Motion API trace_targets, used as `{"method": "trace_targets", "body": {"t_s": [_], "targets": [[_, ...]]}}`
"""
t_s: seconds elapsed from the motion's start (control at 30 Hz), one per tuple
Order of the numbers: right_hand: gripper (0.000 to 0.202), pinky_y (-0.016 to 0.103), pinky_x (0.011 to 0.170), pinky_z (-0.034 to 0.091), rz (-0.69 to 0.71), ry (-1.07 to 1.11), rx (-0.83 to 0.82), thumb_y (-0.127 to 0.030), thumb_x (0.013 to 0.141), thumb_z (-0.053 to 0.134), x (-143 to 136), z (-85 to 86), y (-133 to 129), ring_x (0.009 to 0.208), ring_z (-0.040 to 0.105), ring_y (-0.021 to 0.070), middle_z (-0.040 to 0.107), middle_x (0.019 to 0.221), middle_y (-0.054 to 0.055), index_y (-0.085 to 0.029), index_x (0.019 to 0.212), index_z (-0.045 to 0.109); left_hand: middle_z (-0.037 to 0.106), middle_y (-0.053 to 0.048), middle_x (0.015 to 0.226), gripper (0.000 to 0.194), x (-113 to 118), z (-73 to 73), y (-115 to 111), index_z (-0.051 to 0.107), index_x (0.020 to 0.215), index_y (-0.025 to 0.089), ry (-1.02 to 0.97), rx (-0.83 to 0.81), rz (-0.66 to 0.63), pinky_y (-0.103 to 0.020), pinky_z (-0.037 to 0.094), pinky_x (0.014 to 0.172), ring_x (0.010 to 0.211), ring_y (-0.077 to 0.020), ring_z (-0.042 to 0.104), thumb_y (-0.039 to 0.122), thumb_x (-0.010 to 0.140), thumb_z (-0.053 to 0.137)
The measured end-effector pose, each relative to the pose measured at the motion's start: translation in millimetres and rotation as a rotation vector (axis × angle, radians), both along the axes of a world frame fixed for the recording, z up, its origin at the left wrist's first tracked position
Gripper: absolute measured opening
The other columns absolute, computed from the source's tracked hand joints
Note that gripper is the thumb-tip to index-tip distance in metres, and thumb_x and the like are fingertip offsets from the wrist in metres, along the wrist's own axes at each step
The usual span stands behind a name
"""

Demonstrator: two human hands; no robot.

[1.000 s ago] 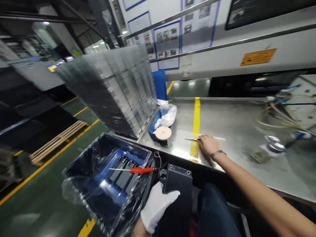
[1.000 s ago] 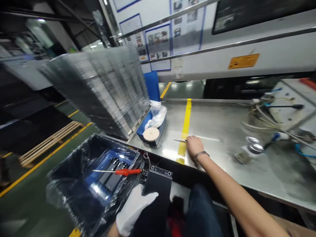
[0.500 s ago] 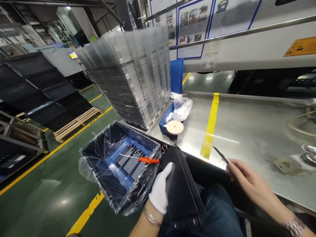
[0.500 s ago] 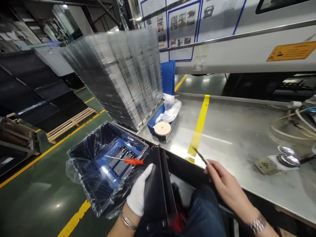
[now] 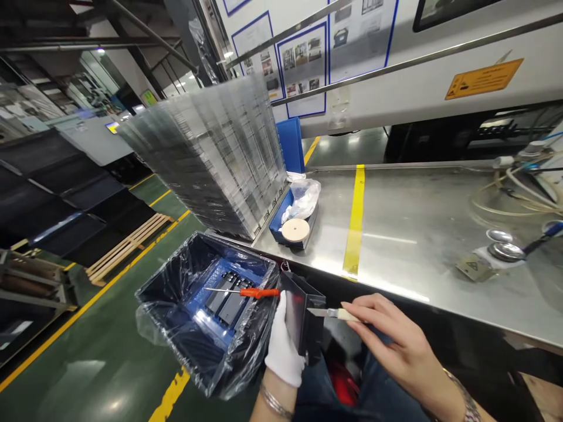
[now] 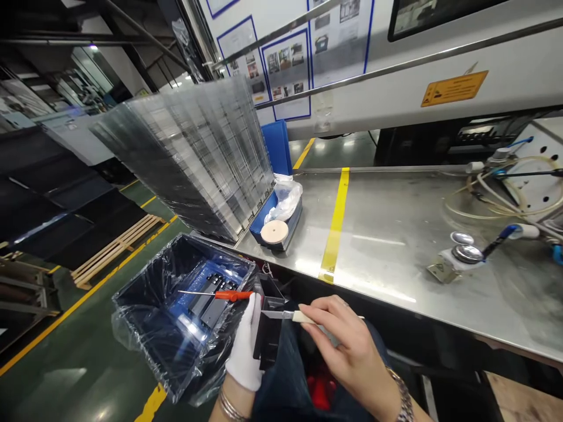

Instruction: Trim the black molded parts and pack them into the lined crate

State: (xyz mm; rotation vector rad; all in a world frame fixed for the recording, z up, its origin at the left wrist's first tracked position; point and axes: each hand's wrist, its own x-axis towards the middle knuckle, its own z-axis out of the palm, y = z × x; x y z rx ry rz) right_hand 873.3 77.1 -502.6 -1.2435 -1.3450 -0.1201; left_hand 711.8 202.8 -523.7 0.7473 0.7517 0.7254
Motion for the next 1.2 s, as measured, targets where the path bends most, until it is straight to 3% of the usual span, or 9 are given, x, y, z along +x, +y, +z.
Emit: {"method": "trace_targets", "body": {"t_s": [0.07,0.2,0.37,0.53,0.87,0.93,1.0,1.1,1.2], "targets": [[0.023,0.025,0.069,0.059,-0.064,0.019,0.000,-0.016,0.092,0.061,4.7,0.2,-4.8,0.081,0.069,0.0172,0.070,0.090,0.006,-0.024,0.112,0.071,0.069,0.000,0.126,0.035,-0.6,7.9,2.2,0.072,0.112,0.026,-0.033,-0.015,0.015,-0.027,0.042,0.111,0.140,-0.0220,0.043,0.032,0.077,0.075],[0.020,0.026,0.071,0.060,-0.187,0.080,-0.019,-0.021,0.092,0.062,14.5,4.4,-21.1,0.080,0.071,0.0182,0.073,0.093,0.005,-0.027,0.108,0.072,0.072,-0.007,0.118,0.049,0.6,21.9,8.8,0.076,0.108,0.022,-0.154,-0.161,-0.114,-0.037,0.044,0.111,0.134,-0.0267,0.051,0.061,0.087,0.056],[0.020,0.021,0.060,0.056,0.161,0.052,-0.271,-0.027,0.098,0.054,4.6,11.1,-36.1,0.069,0.070,0.0155,0.075,0.083,0.002,-0.027,0.100,0.074,0.077,-0.001,0.105,0.030,-7.3,15.1,14.1,0.079,0.095,0.024,-0.288,-0.140,-0.097,-0.036,0.040,0.114,0.118,-0.0252,0.064,0.050,0.083,0.070],[0.035,0.020,0.054,0.048,0.415,0.020,-0.490,-0.034,0.102,0.047,-5.7,19.7,-36.0,0.056,0.062,0.0112,0.066,0.065,-0.001,-0.023,0.080,0.071,0.078,0.001,0.099,0.029,-14.6,11.8,15.0,0.079,0.096,0.023,-0.327,-0.164,-0.091,-0.034,0.040,0.114,0.109,-0.0233,0.069,0.048,0.083,0.070],[0.031,0.021,0.058,0.050,0.516,0.041,-0.603,-0.039,0.100,0.050,-5.7,14.2,-37.9,0.063,0.066,0.0133,0.070,0.072,0.001,-0.024,0.083,0.072,0.079,-0.001,0.089,0.031,-19.9,11.0,21.0,0.079,0.091,0.020,-0.285,-0.274,-0.004,-0.035,0.043,0.111,0.105,-0.0245,0.070,0.045,0.073,0.081],[0.032,0.021,0.060,0.052,0.485,0.080,-0.589,-0.039,0.100,0.051,-2.9,12.2,-35.7,0.065,0.067,0.0138,0.071,0.073,0.001,-0.024,0.081,0.071,0.078,0.001,0.086,0.026,-23.3,6.5,21.6,0.079,0.088,0.022,-0.281,-0.269,0.034,-0.034,0.043,0.111,0.102,-0.0231,0.071,0.040,0.070,0.085],[0.032,0.020,0.059,0.053,0.345,0.146,-0.505,-0.041,0.098,0.053,0.3,10.5,-26.2,0.066,0.067,0.0143,0.071,0.074,0.002,-0.022,0.080,0.071,0.078,0.001,0.086,0.026,-24.2,0.5,18.8,0.079,0.087,0.022,-0.280,-0.247,0.026,-0.034,0.043,0.110,0.100,-0.0220,0.071,0.036,0.067,0.087],[0.025,0.019,0.055,0.052,0.108,0.214,-0.292,-0.043,0.093,0.062,0.9,10.0,-0.2,0.065,0.066,0.0146,0.070,0.076,0.003,-0.020,0.083,0.069,0.077,-0.004,0.098,0.038,-17.7,-8.9,7.1,0.077,0.100,0.018,-0.330,-0.231,-0.170,-0.033,0.043,0.108,0.106,-0.0218,0.068,0.042,0.072,0.084],[0.022,0.019,0.057,0.052,0.061,0.209,-0.143,-0.041,0.093,0.063,-5.0,12.0,25.8,0.062,0.064,0.0129,0.066,0.072,0.000,-0.021,0.083,0.065,0.075,-0.007,0.103,0.047,-5.8,-15.4,-7.5,0.075,0.105,0.016,-0.402,-0.251,-0.378,-0.029,0.044,0.101,0.101,-0.0197,0.067,0.051,0.075,0.079]]}}
